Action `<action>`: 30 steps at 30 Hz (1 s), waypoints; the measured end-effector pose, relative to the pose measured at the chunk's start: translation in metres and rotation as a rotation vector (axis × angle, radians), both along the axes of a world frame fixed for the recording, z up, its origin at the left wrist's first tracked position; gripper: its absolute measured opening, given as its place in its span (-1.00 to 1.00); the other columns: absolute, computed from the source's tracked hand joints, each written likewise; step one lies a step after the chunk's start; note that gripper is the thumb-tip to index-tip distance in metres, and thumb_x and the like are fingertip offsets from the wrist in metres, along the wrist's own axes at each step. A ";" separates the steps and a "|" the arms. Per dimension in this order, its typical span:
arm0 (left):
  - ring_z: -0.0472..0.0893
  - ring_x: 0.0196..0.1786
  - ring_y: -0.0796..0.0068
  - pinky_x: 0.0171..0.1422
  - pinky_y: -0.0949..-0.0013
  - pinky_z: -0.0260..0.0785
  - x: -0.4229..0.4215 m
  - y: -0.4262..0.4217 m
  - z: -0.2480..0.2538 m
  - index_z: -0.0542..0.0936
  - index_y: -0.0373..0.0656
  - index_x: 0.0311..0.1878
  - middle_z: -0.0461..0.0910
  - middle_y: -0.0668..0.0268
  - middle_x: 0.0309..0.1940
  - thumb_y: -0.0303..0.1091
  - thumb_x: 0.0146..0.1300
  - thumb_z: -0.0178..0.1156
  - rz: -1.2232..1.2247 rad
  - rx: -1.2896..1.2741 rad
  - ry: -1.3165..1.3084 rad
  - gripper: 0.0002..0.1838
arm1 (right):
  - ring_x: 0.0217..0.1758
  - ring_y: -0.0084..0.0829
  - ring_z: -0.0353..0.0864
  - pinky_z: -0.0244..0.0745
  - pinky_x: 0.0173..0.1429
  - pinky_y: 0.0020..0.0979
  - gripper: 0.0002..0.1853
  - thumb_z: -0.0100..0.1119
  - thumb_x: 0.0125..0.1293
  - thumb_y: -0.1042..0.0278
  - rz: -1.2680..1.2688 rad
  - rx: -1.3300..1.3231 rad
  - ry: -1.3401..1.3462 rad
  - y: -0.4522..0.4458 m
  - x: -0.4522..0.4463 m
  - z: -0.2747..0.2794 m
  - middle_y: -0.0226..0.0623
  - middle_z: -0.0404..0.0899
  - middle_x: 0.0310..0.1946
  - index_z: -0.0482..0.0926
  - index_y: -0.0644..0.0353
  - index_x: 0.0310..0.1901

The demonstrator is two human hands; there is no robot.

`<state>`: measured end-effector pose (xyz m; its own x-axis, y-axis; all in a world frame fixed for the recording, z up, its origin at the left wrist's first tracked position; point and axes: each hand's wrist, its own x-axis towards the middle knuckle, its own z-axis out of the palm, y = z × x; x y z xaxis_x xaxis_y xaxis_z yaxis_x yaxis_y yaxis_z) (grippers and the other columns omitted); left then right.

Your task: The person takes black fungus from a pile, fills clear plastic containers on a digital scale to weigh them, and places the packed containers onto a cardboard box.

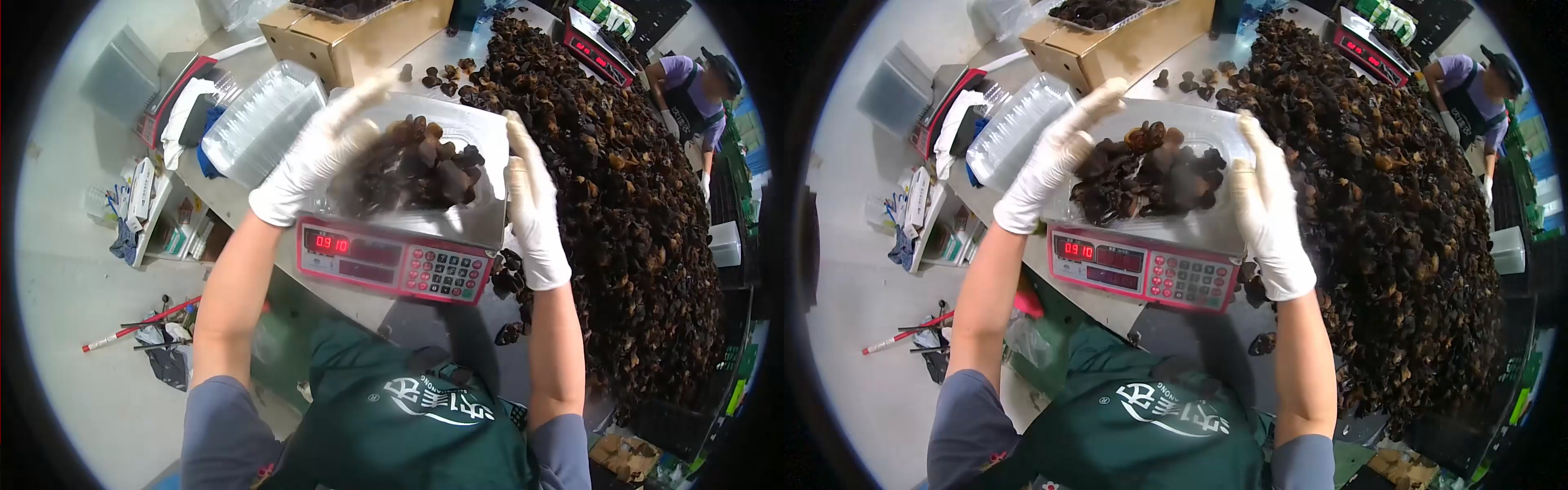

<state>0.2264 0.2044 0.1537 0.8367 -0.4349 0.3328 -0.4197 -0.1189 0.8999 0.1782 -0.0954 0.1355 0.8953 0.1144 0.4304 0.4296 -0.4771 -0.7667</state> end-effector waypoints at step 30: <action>0.37 0.54 0.12 0.62 0.14 0.19 -0.028 0.044 -0.037 0.38 -0.20 0.51 0.44 0.03 0.45 -0.14 0.12 0.58 0.273 0.468 -0.191 -0.08 | 0.39 -0.32 0.56 0.33 0.55 -0.26 -0.49 -0.09 0.53 0.67 -0.436 0.167 0.244 -0.074 -0.163 -0.047 -0.13 0.48 0.43 0.39 0.27 0.48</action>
